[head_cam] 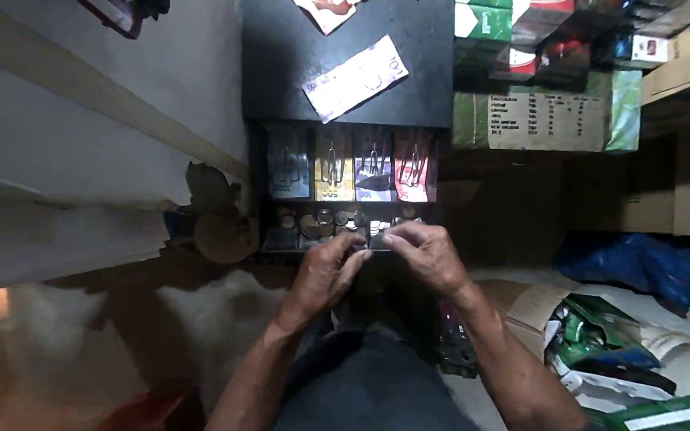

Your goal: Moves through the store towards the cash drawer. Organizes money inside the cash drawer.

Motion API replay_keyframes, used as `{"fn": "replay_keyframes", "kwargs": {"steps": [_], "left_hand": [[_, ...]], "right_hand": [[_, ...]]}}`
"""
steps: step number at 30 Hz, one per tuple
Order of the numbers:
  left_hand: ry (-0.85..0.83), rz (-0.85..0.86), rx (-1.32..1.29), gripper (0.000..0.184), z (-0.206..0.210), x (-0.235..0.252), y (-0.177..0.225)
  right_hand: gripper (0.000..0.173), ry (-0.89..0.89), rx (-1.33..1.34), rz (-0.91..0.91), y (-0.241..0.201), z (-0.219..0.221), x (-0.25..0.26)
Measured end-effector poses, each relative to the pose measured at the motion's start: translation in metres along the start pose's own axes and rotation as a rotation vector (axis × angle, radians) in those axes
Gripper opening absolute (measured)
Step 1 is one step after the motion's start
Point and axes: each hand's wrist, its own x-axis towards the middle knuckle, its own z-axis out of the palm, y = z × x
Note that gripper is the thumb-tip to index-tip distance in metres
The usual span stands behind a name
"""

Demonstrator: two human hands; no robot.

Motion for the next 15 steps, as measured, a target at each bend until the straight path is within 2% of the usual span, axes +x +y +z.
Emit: {"fn": "replay_keyframes", "kwargs": {"steps": [3,5,7,10,12,15], "left_hand": [[0.012,0.056,-0.049,0.021,0.008,-0.007,0.001],[0.029,0.055,-0.019,0.023,0.007,-0.013,-0.002],[0.018,-0.016,-0.014,0.024,0.002,-0.016,-0.005],[0.0,-0.179,-0.107,0.021,-0.006,-0.015,-0.003],[-0.003,-0.244,-0.174,0.019,-0.009,-0.014,0.0],[0.01,-0.298,-0.231,0.018,-0.012,-0.013,0.002]], "right_hand": [[0.014,-0.04,0.124,0.012,-0.008,0.008,-0.019],[0.02,-0.025,0.076,0.048,-0.006,0.008,-0.026],[0.022,0.046,-0.104,0.045,0.004,0.003,-0.028],[0.02,0.139,-0.438,-0.101,0.016,-0.003,-0.019],[0.018,0.099,-0.614,-0.141,0.013,-0.003,-0.009],[0.019,-0.053,-0.821,-0.089,0.002,0.003,0.009]]}}
